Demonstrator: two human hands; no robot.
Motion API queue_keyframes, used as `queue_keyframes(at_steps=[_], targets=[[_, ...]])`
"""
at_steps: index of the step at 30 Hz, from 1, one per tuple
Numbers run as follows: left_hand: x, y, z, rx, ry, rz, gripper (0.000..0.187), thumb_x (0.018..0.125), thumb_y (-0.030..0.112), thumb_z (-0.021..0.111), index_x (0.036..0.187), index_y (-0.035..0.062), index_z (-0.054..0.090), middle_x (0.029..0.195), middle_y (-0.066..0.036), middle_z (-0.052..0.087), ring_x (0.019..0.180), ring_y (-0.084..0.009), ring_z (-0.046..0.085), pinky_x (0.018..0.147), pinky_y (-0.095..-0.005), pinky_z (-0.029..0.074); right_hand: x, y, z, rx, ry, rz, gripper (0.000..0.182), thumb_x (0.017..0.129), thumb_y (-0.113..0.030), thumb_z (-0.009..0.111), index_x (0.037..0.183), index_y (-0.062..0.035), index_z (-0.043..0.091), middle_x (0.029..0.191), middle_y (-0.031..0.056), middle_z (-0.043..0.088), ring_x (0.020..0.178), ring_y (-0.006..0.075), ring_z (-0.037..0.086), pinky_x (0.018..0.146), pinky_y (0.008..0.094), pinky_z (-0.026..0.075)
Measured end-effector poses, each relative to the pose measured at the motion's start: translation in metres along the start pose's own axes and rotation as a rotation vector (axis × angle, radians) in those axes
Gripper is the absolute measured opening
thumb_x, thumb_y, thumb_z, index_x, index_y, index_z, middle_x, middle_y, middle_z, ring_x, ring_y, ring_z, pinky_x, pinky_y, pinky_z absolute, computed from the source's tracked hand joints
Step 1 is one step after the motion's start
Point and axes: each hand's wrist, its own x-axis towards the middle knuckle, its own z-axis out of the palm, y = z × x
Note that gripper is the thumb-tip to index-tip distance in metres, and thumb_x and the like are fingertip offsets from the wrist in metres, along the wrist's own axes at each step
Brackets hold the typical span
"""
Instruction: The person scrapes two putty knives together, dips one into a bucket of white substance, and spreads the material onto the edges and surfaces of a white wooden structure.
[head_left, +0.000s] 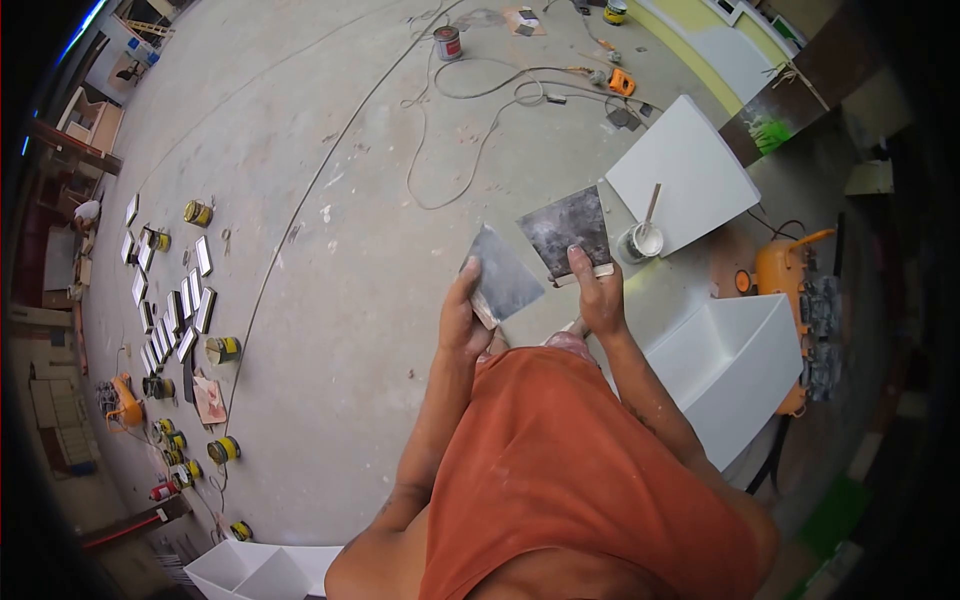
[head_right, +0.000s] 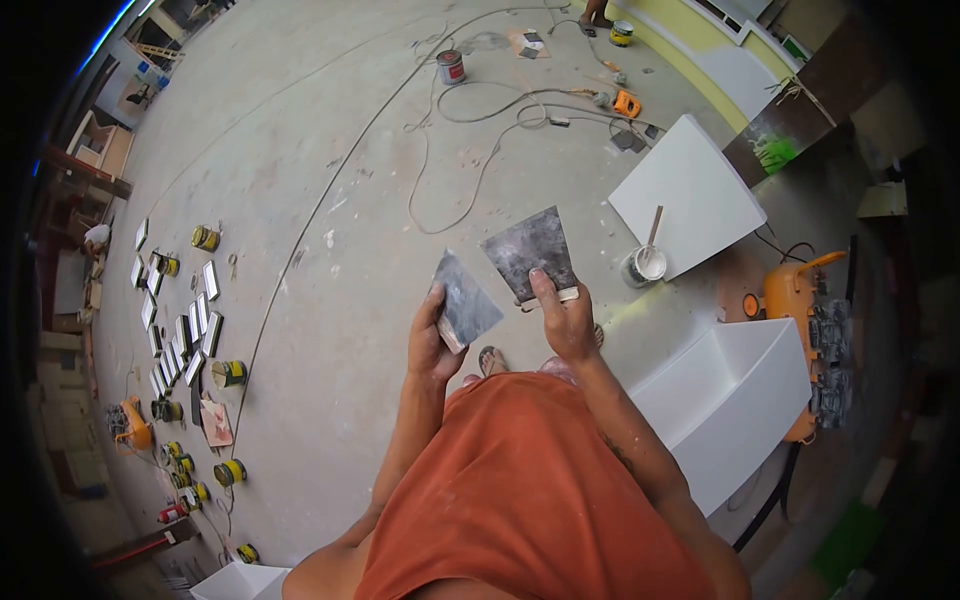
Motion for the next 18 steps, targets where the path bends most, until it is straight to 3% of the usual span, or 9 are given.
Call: queue_keyframes(at_steps=[2, 4, 5, 7, 10, 14, 16, 17, 18], targets=[[-0.004, 0.000, 0.010, -0.037, 0.124, 0.011, 0.034, 0.103, 0.038, 0.052, 0.115, 0.0075, 0.058, 0.092, -0.005, 0.067, 0.078, -0.0182, 0.069, 0.063, -0.0317, 0.057, -0.001, -0.004, 0.002, 0.046, -0.008, 0.011, 0.026, 0.101, -0.020, 0.055, 0.103, 0.0029, 0.066, 0.090, 0.0046, 0.068, 0.078, 0.0122, 0.061, 0.071, 0.0298, 0.051], [-0.007, 0.000, 0.010, -0.044, 0.185, 0.013, 0.038, 0.104, 0.047, 0.046, 0.111, 0.0111, 0.057, 0.077, 0.000, 0.059, 0.050, -0.0156, 0.054, 0.045, -0.0254, 0.046, -0.001, -0.004, 0.003, 0.091, -0.022, 0.030, 0.025, 0.101, -0.020, 0.054, 0.104, 0.0028, 0.065, 0.091, 0.0048, 0.068, 0.079, 0.0118, 0.061, 0.071, 0.0295, 0.051], [-0.001, -0.002, -0.006, -0.047, 0.188, 0.016, 0.038, 0.104, 0.047, 0.046, 0.111, 0.0111, 0.057, 0.077, 0.000, 0.059, 0.050, -0.0156, 0.054, 0.045, -0.0254, 0.046, -0.002, -0.002, 0.002, 0.163, -0.055, 0.093, 0.024, 0.101, -0.020, 0.055, 0.109, 0.0015, 0.063, 0.094, 0.0054, 0.066, 0.082, 0.0135, 0.062, 0.069, 0.0316, 0.052], [0.018, -0.003, -0.042, -0.119, -0.410, -0.029, 0.038, 0.105, 0.046, 0.044, 0.104, 0.0106, 0.056, 0.073, 0.001, 0.052, 0.041, -0.0117, 0.036, 0.040, -0.0234, 0.032, -0.003, 0.000, 0.002, 0.235, -0.089, 0.158, 0.025, 0.100, -0.019, 0.055, 0.114, 0.0001, 0.060, 0.097, 0.0060, 0.065, 0.086, 0.0151, 0.062, 0.066, 0.0338, 0.053], [0.012, 0.000, -0.030, 0.079, -0.302, 0.035, 0.040, 0.105, 0.045, 0.042, 0.101, 0.0085, 0.058, 0.074, -0.001, 0.053, 0.040, -0.0082, 0.030, 0.040, -0.0226, 0.024, -0.004, -0.001, 0.006, 0.391, -0.079, 0.227, 0.026, 0.100, -0.024, 0.056, 0.116, -0.0025, 0.057, 0.095, 0.0060, 0.064, 0.079, 0.0170, 0.063, 0.057, 0.0338, 0.051], [-0.002, 0.009, -0.001, 0.290, -0.232, 0.130, 0.034, 0.103, 0.037, 0.049, 0.108, 0.0056, 0.062, 0.075, -0.002, 0.056, 0.041, -0.0065, 0.034, 0.040, -0.0219, 0.028, -0.004, -0.006, 0.012, 0.624, -0.040, 0.386, 0.026, 0.100, -0.030, 0.059, 0.113, -0.0071, 0.058, 0.092, 0.0048, 0.064, 0.065, 0.0144, 0.059, 0.055, 0.0305, 0.047], [-0.011, 0.009, 0.011, 0.713, -0.287, 0.314, 0.029, 0.099, 0.023, 0.059, 0.120, 0.0035, 0.064, 0.088, -0.003, 0.066, 0.079, -0.0108, 0.060, 0.072, -0.0234, 0.047, -0.006, -0.005, 0.009, 0.753, -0.050, 0.495, 0.027, 0.099, -0.033, 0.060, 0.110, -0.0088, 0.059, 0.090, 0.0048, 0.064, 0.063, 0.0130, 0.057, 0.055, 0.0294, 0.045], [-0.016, 0.010, 0.018, 0.703, -0.322, 0.293, 0.036, 0.098, 0.016, 0.061, 0.131, 0.0009, 0.059, 0.098, -0.006, 0.069, 0.104, -0.0123, 0.060, 0.091, -0.0272, 0.045, -0.008, 0.002, 0.007, 0.842, -0.124, 0.536, 0.028, 0.098, -0.035, 0.062, 0.110, -0.0098, 0.060, 0.091, 0.0041, 0.065, 0.067, 0.0123, 0.059, 0.055, 0.0279, 0.046], [-0.018, 0.008, 0.022, 0.700, -0.324, 0.291, 0.036, 0.098, 0.016, 0.061, 0.131, 0.0009, 0.059, 0.098, -0.006, 0.069, 0.104, -0.0123, 0.060, 0.091, -0.0272, 0.045, -0.010, 0.012, 0.005, 0.931, -0.200, 0.576, 0.030, 0.097, -0.037, 0.064, 0.110, -0.0108, 0.061, 0.092, 0.0034, 0.066, 0.071, 0.0115, 0.061, 0.054, 0.0263, 0.046]])
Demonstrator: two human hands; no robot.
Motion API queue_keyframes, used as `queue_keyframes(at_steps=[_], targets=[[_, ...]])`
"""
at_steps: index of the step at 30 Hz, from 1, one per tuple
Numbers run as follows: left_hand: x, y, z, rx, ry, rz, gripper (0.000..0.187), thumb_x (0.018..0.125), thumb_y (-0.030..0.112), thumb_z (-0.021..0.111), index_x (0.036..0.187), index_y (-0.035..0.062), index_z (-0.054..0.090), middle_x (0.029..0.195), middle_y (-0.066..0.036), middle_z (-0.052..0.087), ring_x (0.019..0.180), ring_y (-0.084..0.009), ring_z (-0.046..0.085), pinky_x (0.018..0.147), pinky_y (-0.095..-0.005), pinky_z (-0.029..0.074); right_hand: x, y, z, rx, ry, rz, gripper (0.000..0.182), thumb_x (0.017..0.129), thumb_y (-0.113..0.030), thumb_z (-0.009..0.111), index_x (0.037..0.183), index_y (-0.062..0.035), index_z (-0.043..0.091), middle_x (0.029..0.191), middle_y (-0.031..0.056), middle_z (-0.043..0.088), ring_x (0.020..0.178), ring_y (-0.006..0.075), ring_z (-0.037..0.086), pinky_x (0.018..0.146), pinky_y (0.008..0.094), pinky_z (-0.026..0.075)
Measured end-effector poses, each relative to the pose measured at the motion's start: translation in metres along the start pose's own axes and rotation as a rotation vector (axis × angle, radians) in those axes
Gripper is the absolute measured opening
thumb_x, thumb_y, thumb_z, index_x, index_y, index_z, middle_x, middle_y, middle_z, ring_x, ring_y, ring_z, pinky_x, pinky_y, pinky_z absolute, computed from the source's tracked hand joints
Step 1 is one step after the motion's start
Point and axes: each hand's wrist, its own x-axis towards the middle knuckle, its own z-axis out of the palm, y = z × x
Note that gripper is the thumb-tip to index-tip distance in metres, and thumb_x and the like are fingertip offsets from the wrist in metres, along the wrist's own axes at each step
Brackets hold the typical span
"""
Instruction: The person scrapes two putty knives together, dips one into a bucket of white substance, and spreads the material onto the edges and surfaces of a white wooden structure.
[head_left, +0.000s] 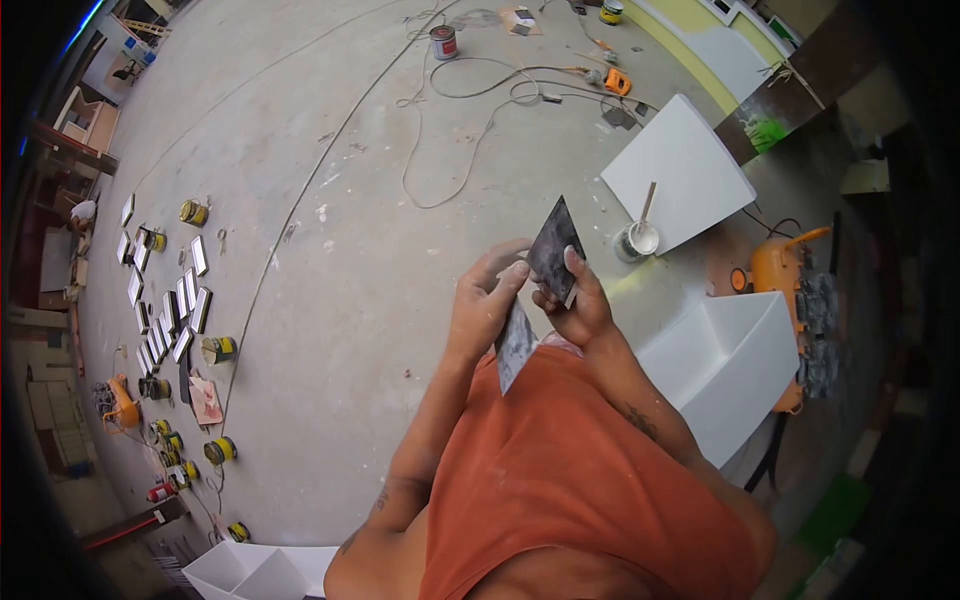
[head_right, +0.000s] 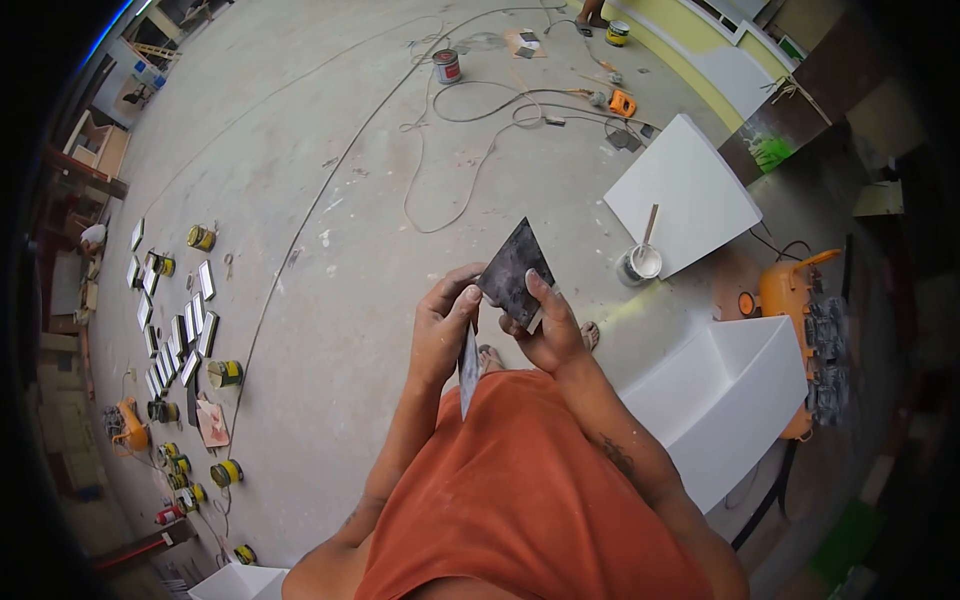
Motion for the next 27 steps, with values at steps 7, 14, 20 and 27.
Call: queue_keyframes(at_steps=[7, 14, 20, 27], targets=[[-0.003, 0.012, 0.022, 0.120, -0.045, 0.111, 0.032, 0.098, 0.008, 0.061, 0.128, -0.0014, 0.059, 0.101, -0.011, 0.068, 0.078, -0.0121, 0.068, 0.068, -0.0245, 0.055, 0.001, 0.010, -0.018, 0.233, -0.166, 0.176, 0.048, 0.097, -0.050, 0.060, 0.113, -0.0056, 0.055, 0.067, -0.0028, 0.050, 0.053, 0.0073, 0.044, 0.049, 0.0229, 0.037], [0.000, 0.005, 0.025, 0.097, -0.063, 0.091, 0.033, 0.095, 0.004, 0.061, 0.128, -0.0017, 0.057, 0.098, -0.010, 0.062, 0.071, -0.0166, 0.070, 0.059, -0.0274, 0.061, 0.003, 0.022, -0.017, 0.306, -0.156, 0.207, 0.049, 0.098, -0.057, 0.054, 0.106, -0.0089, 0.055, 0.056, -0.0055, 0.039, 0.049, 0.0053, 0.041, 0.048, 0.0186, 0.038], [0.003, 0.009, 0.029, 0.143, -0.053, 0.104, 0.034, 0.095, 0.005, 0.062, 0.127, -0.0016, 0.056, 0.097, -0.009, 0.060, 0.071, -0.0146, 0.068, 0.060, -0.0261, 0.059, 0.002, 0.026, -0.007, 0.188, -0.063, 0.126, 0.048, 0.097, -0.057, 0.056, 0.117, -0.0140, 0.057, 0.055, -0.0080, 0.037, 0.049, 0.0025, 0.040, 0.048, 0.0181, 0.038], [0.009, 0.002, 0.026, 0.153, -0.044, 0.104, 0.038, 0.093, 0.004, 0.064, 0.129, -0.0016, 0.054, 0.099, -0.008, 0.059, 0.070, -0.0136, 0.067, 0.058, -0.0254, 0.057, 0.008, 0.026, -0.009, 0.129, 0.024, 0.126, 0.054, 0.096, -0.055, 0.059, 0.128, -0.0123, 0.055, 0.055, -0.0085, 0.036, 0.048, 0.0014, 0.039, 0.049, 0.0174, 0.038]])
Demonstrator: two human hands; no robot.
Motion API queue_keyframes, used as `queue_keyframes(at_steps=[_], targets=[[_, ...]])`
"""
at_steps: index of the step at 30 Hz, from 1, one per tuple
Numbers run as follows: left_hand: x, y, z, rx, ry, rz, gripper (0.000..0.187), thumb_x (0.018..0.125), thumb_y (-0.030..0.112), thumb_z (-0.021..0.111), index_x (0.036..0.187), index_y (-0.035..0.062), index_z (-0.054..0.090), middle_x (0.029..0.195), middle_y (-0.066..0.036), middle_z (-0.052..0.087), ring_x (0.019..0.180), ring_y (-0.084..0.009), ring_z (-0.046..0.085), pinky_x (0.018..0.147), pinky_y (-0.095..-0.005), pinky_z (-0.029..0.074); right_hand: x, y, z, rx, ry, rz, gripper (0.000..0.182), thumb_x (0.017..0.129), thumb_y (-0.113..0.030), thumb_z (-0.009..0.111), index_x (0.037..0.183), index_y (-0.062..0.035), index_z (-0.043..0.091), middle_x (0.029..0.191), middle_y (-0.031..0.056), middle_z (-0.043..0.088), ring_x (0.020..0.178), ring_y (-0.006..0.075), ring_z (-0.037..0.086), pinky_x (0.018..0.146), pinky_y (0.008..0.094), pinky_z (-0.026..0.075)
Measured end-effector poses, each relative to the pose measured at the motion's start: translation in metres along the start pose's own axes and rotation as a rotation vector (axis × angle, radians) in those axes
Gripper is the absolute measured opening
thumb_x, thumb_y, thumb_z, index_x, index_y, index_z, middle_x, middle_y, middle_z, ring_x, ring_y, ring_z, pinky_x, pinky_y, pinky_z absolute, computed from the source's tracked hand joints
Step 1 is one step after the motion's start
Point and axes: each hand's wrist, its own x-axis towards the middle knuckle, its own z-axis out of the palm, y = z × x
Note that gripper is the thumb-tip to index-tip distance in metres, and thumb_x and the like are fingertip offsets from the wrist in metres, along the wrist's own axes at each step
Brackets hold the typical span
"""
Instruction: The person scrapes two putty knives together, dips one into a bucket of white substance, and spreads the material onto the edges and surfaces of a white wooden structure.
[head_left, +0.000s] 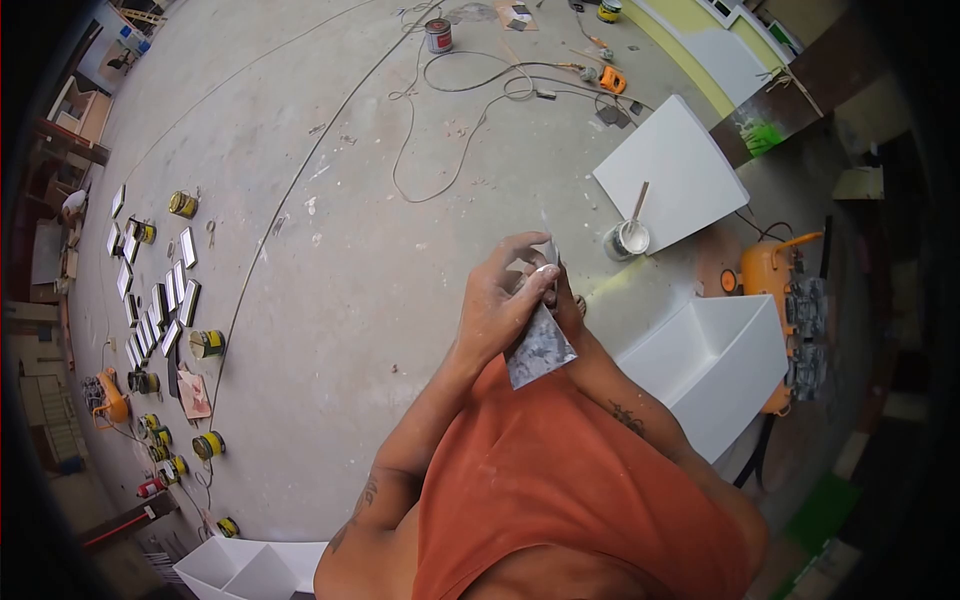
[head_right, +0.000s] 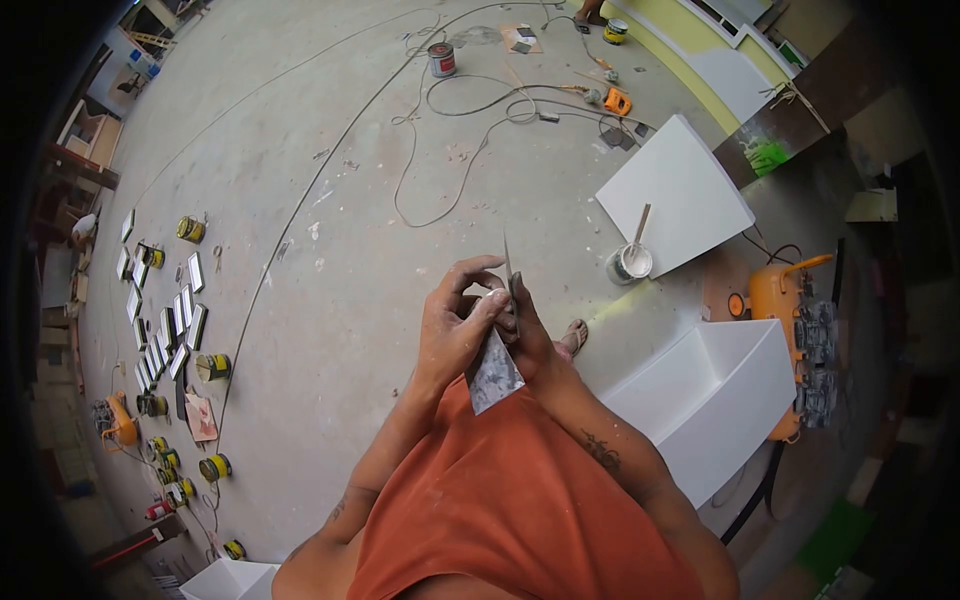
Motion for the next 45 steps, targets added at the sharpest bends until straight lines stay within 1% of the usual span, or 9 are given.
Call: queue_keyframes(at_steps=[9, 15, 23, 27, 29, 34, 39, 43, 45], targets=[[0.023, -0.042, -0.014, 0.137, 0.128, -0.222, 0.034, 0.098, 0.030, 0.061, 0.101, -0.0030, 0.070, 0.085, -0.008, 0.070, 0.078, -0.0106, 0.063, 0.071, -0.0285, 0.050, -0.009, -0.046, -0.027, -0.498, 0.030, -0.210, 0.037, 0.103, -0.037, 0.055, 0.120, -0.0041, 0.061, 0.105, 0.0026, 0.067, 0.094, 0.0103, 0.065, 0.077, 0.0276, 0.052], [0.054, -0.050, 0.044, -0.398, 0.221, -0.507, 0.032, 0.096, 0.033, 0.062, 0.104, 0.0019, 0.065, 0.070, 0.001, 0.061, 0.057, -0.0087, 0.050, 0.055, -0.0242, 0.040, -0.025, -0.100, -0.058, -0.230, -0.213, -0.230, 0.048, 0.099, -0.036, 0.061, 0.128, 0.0019, 0.057, 0.103, 0.0065, 0.069, 0.094, 0.0148, 0.067, 0.078, 0.0310, 0.054], [0.147, -0.137, 0.101, -0.635, -0.256, -0.677, 0.037, 0.093, 0.037, 0.065, 0.097, -0.0004, 0.062, 0.073, -0.002, 0.060, 0.056, -0.0095, 0.050, 0.054, -0.0270, 0.039, -0.019, -0.188, -0.142, -0.167, -0.156, -0.351, 0.038, 0.098, -0.036, 0.063, 0.115, -0.0021, 0.064, 0.097, 0.0038, 0.068, 0.079, 0.0132, 0.065, 0.067, 0.0306, 0.054], [0.197, -0.163, 0.147, -0.274, -0.238, -0.757, 0.033, 0.098, 0.035, 0.061, 0.099, 0.0019, 0.064, 0.070, 0.001, 0.057, 0.053, -0.0070, 0.045, 0.052, -0.0230, 0.035, -0.010, -0.248, -0.172, -0.499, 0.401, -0.384, 0.029, 0.103, -0.029, 0.056, 0.110, -0.0028, 0.064, 0.091, 0.0049, 0.068, 0.076, 0.0177, 0.065, 0.067, 0.0346, 0.055], [0.217, -0.165, 0.186, 0.096, -0.286, -0.666, 0.029, 0.099, 0.030, 0.059, 0.101, 0.0017, 0.065, 0.073, 0.000, 0.060, 0.056, -0.0073, 0.050, 0.054, -0.0220, 0.040, -0.012, -0.270, -0.196, -1.386, 0.745, -0.526, 0.037, 0.100, -0.031, 0.058, 0.123, -0.0014, 0.058, 0.103, 0.0133, 0.067, 0.090, 0.0291, 0.067, 0.080, 0.0412, 0.055], [0.250, -0.180, 0.230, 0.013, -0.234, -0.885, 0.031, 0.100, 0.036, 0.057, 0.086, 0.0092, 0.061, 0.065, 0.002, 0.055, 0.050, -0.0060, 0.046, 0.044, -0.0229, 0.033, -0.044, -0.319, -0.177, -2.003, 0.334, -0.714, 0.059, 0.092, -0.018, 0.066, 0.147, -0.0115, 0.044, 0.135, 0.0111, 0.054, 0.128, 0.0341, 0.048, 0.109, 0.0447, 0.037], [0.289, -0.213, 0.236, 0.170, -0.486, -1.062, 0.044, 0.100, 0.050, 0.053, 0.084, 0.0104, 0.060, 0.062, 0.003, 0.051, 0.048, -0.0068, 0.044, 0.044, -0.0238, 0.033, -0.021, -0.322, -0.227, -1.794, 0.531, -0.494, 0.033, 0.091, -0.012, 0.066, 0.123, -0.0049, 0.065, 0.124, 0.0137, 0.064, 0.113, 0.0331, 0.059, 0.100, 0.0429, 0.045], [0.336, -0.236, 0.225, -0.030, -0.348, -1.223, 0.056, 0.101, 0.059, 0.044, 0.081, 0.0091, 0.060, 0.052, 0.003, 0.042, 0.041, -0.0097, 0.035, 0.039, -0.0249, 0.029, 0.006, -0.357, -0.247, -0.893, 0.842, -0.293, 0.027, 0.096, -0.020, 0.064, 0.115, -0.0007, 0.066, 0.107, 0.0113, 0.068, 0.099, 0.0224, 0.065, 0.088, 0.0351, 0.050], [0.363, -0.259, 0.200, -0.183, -0.232, -1.197, 0.055, 0.102, 0.059, 0.042, 0.092, 0.0082, 0.062, 0.059, 0.000, 0.052, 0.046, -0.0114, 0.047, 0.041, -0.0265, 0.041, 0.026, -0.367, -0.252, -0.267, 0.913, -0.603, 0.034, 0.097, -0.031, 0.064, 0.115, -0.0034, 0.066, 0.106, 0.0059, 0.067, 0.093, 0.0158, 0.066, 0.074, 0.0328, 0.052]])
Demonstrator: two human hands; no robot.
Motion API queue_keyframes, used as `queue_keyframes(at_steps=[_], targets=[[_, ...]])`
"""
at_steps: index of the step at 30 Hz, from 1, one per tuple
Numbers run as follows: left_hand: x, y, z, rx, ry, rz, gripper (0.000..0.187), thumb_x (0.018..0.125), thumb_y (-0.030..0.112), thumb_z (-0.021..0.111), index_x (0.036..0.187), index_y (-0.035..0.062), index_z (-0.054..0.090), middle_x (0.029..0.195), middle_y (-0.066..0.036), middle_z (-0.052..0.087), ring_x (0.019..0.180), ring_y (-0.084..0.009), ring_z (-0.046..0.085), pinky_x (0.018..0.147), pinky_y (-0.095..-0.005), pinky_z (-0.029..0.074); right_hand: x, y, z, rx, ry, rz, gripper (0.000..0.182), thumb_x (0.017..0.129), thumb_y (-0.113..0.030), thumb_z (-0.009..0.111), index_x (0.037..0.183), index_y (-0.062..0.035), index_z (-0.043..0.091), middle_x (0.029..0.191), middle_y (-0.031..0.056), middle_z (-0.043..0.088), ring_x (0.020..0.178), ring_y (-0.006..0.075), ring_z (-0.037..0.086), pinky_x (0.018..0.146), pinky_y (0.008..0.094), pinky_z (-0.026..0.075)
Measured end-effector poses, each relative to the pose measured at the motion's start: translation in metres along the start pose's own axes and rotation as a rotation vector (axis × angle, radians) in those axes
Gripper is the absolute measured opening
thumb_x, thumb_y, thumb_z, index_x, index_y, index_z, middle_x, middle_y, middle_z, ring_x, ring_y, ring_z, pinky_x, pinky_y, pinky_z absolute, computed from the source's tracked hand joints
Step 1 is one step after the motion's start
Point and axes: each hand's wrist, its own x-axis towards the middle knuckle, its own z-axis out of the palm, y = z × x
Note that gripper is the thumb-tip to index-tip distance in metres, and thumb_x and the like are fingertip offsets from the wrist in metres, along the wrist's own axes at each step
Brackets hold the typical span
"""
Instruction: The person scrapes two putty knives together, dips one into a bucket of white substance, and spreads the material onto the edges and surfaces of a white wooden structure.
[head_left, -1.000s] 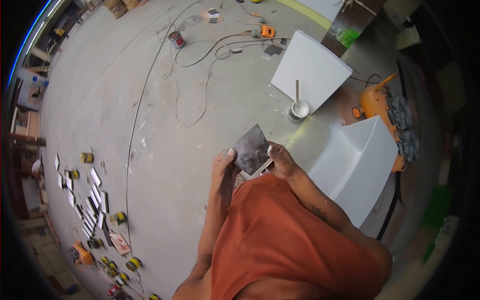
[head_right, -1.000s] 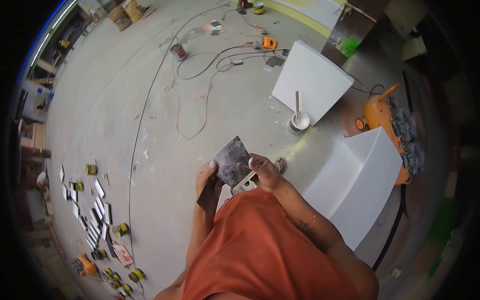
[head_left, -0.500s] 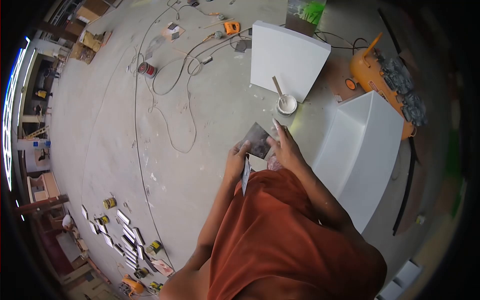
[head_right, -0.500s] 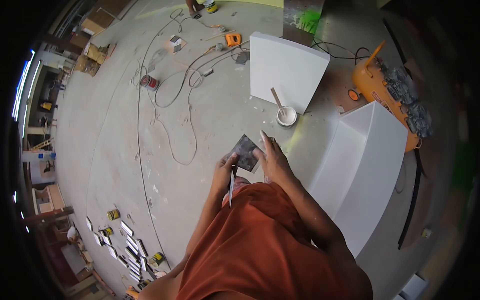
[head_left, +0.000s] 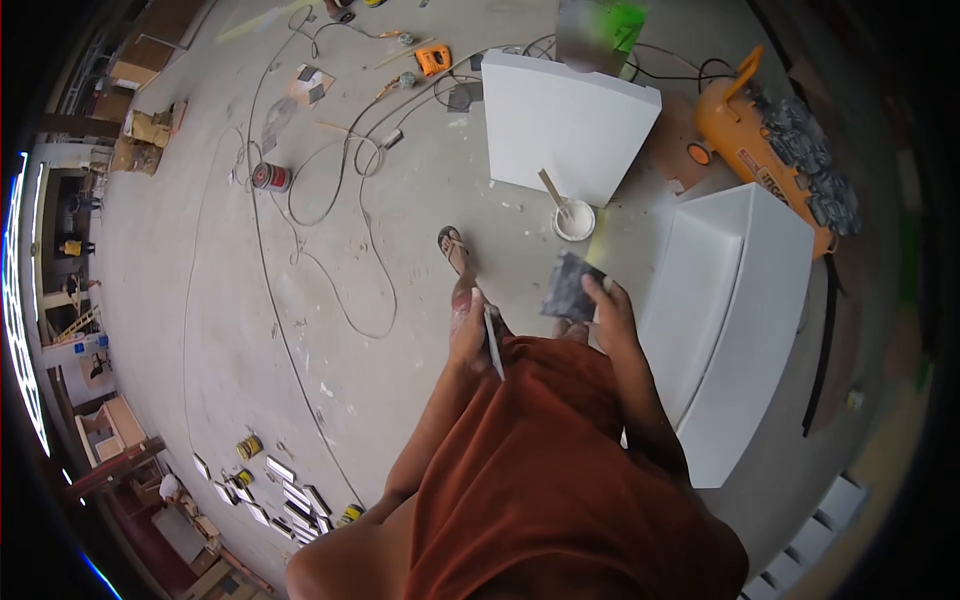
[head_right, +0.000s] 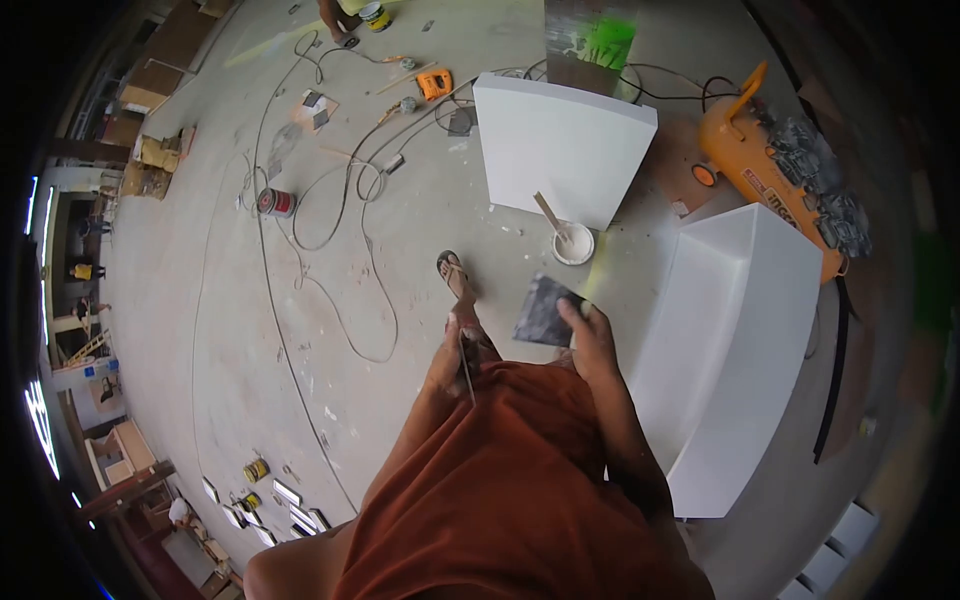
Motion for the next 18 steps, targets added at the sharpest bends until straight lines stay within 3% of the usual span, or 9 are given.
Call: queue_keyframes(at_steps=[1, 4, 6, 8, 9, 11, 12, 14, 18], targets=[[-0.022, 0.035, 0.044, -0.074, 0.088, 0.021, 0.057, 0.103, 0.056, 0.041, 0.102, 0.0046, 0.064, 0.075, -0.003, 0.064, 0.066, -0.0162, 0.064, 0.060, -0.0302, 0.056, 0.004, -0.013, 0.014, -0.094, 0.005, 0.008, 0.039, 0.097, -0.035, 0.062, 0.122, -0.0054, 0.062, 0.108, 0.0020, 0.068, 0.092, 0.0129, 0.067, 0.060, 0.0309, 0.051], [0.058, 0.077, -0.032, 0.063, -0.097, -0.050, 0.060, 0.104, 0.054, 0.041, 0.115, -0.0008, 0.063, 0.095, -0.004, 0.070, 0.093, -0.0206, 0.068, 0.083, -0.0332, 0.057, 0.030, -0.041, 0.081, 0.326, 0.125, 0.414, 0.040, 0.098, -0.033, 0.060, 0.128, -0.0072, 0.058, 0.108, 0.0014, 0.068, 0.095, 0.0106, 0.066, 0.054, 0.0283, 0.049], [0.069, 0.146, -0.003, 0.247, -0.033, 0.079, 0.059, 0.104, 0.052, 0.042, 0.116, -0.0025, 0.062, 0.094, -0.004, 0.069, 0.092, -0.0191, 0.068, 0.085, -0.0315, 0.056, 0.079, 0.014, 0.091, 0.464, -0.248, 0.284, 0.039, 0.097, -0.031, 0.061, 0.130, -0.0103, 0.056, 0.106, 0.0020, 0.069, 0.086, 0.0139, 0.069, 0.058, 0.0287, 0.050], [0.099, 0.179, -0.015, 0.869, -0.148, 0.318, 0.051, 0.103, 0.049, 0.047, 0.113, 0.0013, 0.064, 0.098, -0.008, 0.068, 0.088, -0.0135, 0.064, 0.078, -0.0268, 0.053, 0.116, 0.065, 0.121, -0.351, -0.156, -0.645, 0.041, 0.097, -0.032, 0.061, 0.127, -0.0037, 0.057, 0.103, 0.0077, 0.069, 0.078, 0.0178, 0.068, 0.065, 0.0328, 0.052], [0.085, 0.199, 0.007, 0.290, -0.285, 0.058, 0.038, 0.103, 0.040, 0.054, 0.100, 0.0046, 0.067, 0.089, -0.002, 0.067, 0.078, -0.0083, 0.061, 0.070, -0.0244, 0.050, 0.135, 0.067, 0.133, -0.368, -0.163, -0.634, 0.041, 0.097, -0.032, 0.061, 0.127, -0.0037, 0.057, 0.103, 0.0077, 0.069, 0.078, 0.0178, 0.068, 0.065, 0.0328, 0.052], [0.114, 0.220, -0.012, 0.373, -0.275, 0.082, 0.034, 0.103, 0.037, 0.055, 0.098, 0.0055, 0.066, 0.085, 0.000, 0.066, 0.074, -0.0067, 0.060, 0.068, -0.0234, 0.048, 0.187, 0.057, 0.161, -0.352, 0.317, 0.110, 0.044, 0.096, -0.032, 0.063, 0.121, 0.0033, 0.058, 0.099, 0.0131, 0.068, 0.078, 0.0198, 0.067, 0.071, 0.0365, 0.052], [0.128, 0.230, -0.024, 0.472, -0.257, 0.101, 0.029, 0.102, 0.034, 0.057, 0.095, 0.0065, 0.065, 0.081, 0.002, 0.065, 0.069, -0.0052, 0.058, 0.065, -0.0224, 0.047, 0.216, 0.076, 0.167, -0.287, 0.482, -0.325, 0.045, 0.095, -0.036, 0.066, 0.113, 0.0047, 0.061, 0.095, 0.0135, 0.067, 0.077, 0.0191, 0.066, 0.068, 0.0357, 0.051], [0.132, 0.252, -0.023, 0.508, -0.148, 0.308, 0.026, 0.102, 0.031, 0.058, 0.090, 0.0086, 0.063, 0.074, 0.000, 0.062, 0.060, -0.0077, 0.056, 0.056, -0.0251, 0.047, 0.193, -0.002, 0.198, 0.078, 0.442, 0.086, 0.034, 0.093, -0.038, 0.069, 0.105, -0.0063, 0.066, 0.088, 0.0018, 0.066, 0.076, 0.0120, 0.062, 0.063, 0.0285, 0.047], [0.127, 0.295, -0.021, 0.193, -0.089, 0.108, 0.026, 0.101, 0.034, 0.059, 0.092, 0.0100, 0.062, 0.066, -0.001, 0.057, 0.051, -0.0129, 0.053, 0.047, -0.0294, 0.044, 0.184, -0.031, 0.219, 0.630, 0.025, 0.145, 0.040, 0.100, -0.034, 0.058, 0.129, -0.0075, 0.057, 0.113, 0.0024, 0.068, 0.100, 0.0193, 0.067, 0.075, 0.0325, 0.054]])
